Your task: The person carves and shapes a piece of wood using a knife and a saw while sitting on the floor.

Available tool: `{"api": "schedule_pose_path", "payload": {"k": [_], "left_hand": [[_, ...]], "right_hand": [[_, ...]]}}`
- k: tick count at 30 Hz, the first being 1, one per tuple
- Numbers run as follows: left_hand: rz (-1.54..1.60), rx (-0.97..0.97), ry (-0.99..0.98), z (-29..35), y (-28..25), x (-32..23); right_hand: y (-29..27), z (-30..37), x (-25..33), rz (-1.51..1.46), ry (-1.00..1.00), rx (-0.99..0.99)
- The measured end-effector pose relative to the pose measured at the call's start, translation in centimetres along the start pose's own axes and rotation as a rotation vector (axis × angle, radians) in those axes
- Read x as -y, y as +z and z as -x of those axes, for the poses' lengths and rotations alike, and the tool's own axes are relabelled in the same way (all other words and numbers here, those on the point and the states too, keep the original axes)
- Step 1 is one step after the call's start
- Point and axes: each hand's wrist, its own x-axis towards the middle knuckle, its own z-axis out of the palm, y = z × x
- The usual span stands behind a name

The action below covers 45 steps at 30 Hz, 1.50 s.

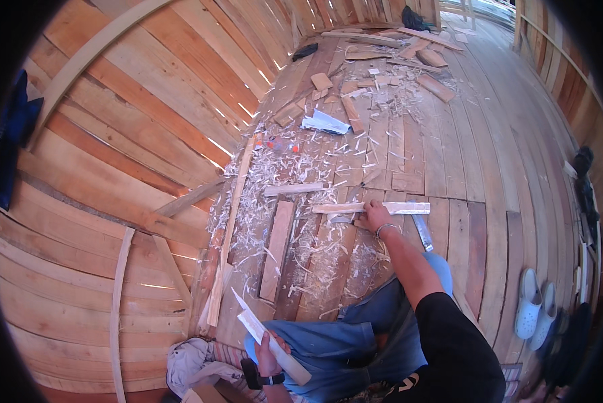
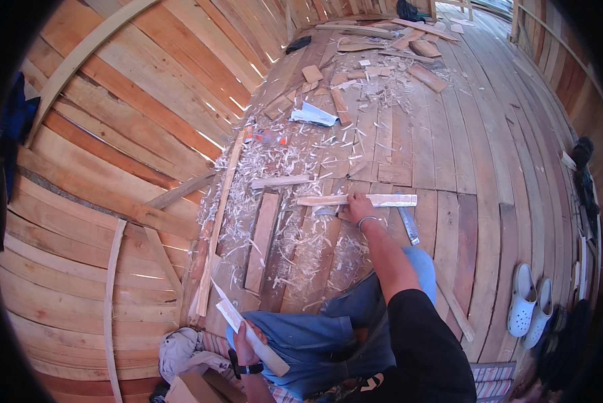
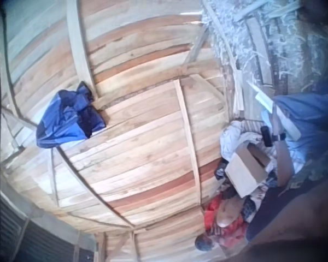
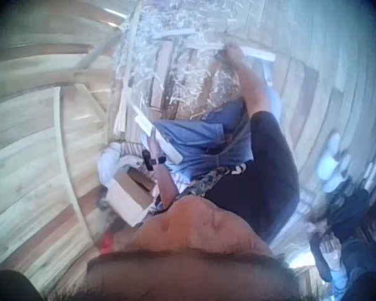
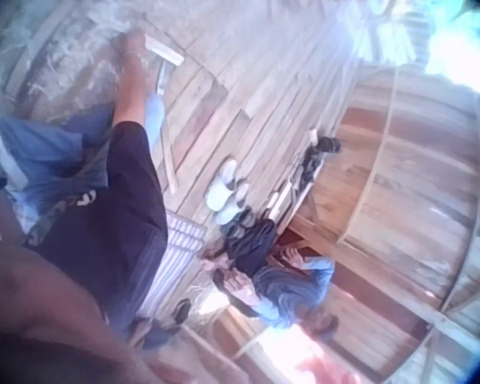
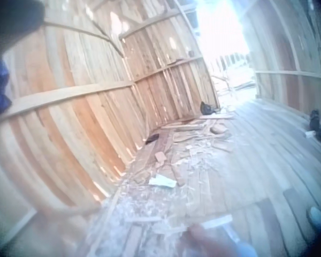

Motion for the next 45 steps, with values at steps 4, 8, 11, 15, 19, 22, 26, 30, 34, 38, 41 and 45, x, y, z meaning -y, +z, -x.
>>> {"api": "schedule_pose_path", "payload": {"k": [4, 8, 11, 15, 19, 22, 26, 30, 34, 38, 41, 45], "left_hand": [[0.015, -0.009, 0.017, -0.2, -0.8, 0.7], [0.148, 0.090, -0.009, -0.5, -0.6, 1.0], [0.162, 0.146, -0.030, -0.6, -1.3, 0.9], [0.015, 0.213, -0.054, -1.7, -0.4, 1.1], [-0.307, 0.213, 0.162, -0.1, 1.8, -0.2], [-0.745, 0.148, 0.496, -0.2, 6.2, -0.7], [-1.221, -0.179, 0.960, 1.9, 8.3, -2.5], [-1.512, -0.255, 0.854, 1.3, 7.8, -2.7], [-1.607, -0.195, 0.635, 0.0, 4.0, -0.3], [-1.473, -0.087, 0.775, 0.1, 3.0, -1.9], [-1.471, -0.004, 0.701, -0.3, 2.4, -4.4], [-1.551, 0.059, 0.614, -0.8, 2.0, -5.6]], "right_hand": [[-0.9, 0.8, 1.8, 0.157, 0.006, 0.173], [2.2, 0.6, -1.4, 0.241, 0.019, 0.247], [3.0, 0.7, -0.2, 0.368, -0.135, 0.348], [1.9, 1.5, 1.4, 0.261, -0.061, 0.465], [-2.8, 8.1, 9.2, -0.725, 0.517, 0.810], [-5.1, 13.2, 8.7, -1.256, 0.495, 0.750], [-11.6, 19.4, 12.3, -1.490, 0.321, 0.586], [-11.3, 21.3, 10.1, -1.131, -0.046, 0.293], [-10.6, 22.3, 13.7, -0.883, -0.125, 0.353], [-7.3, 23.5, 15.9, -0.693, -0.193, 0.256], [-6.6, 23.5, 17.8, -0.622, -0.165, 0.283], [-7.0, 24.1, 20.3, -0.609, -0.169, 0.216]]}}
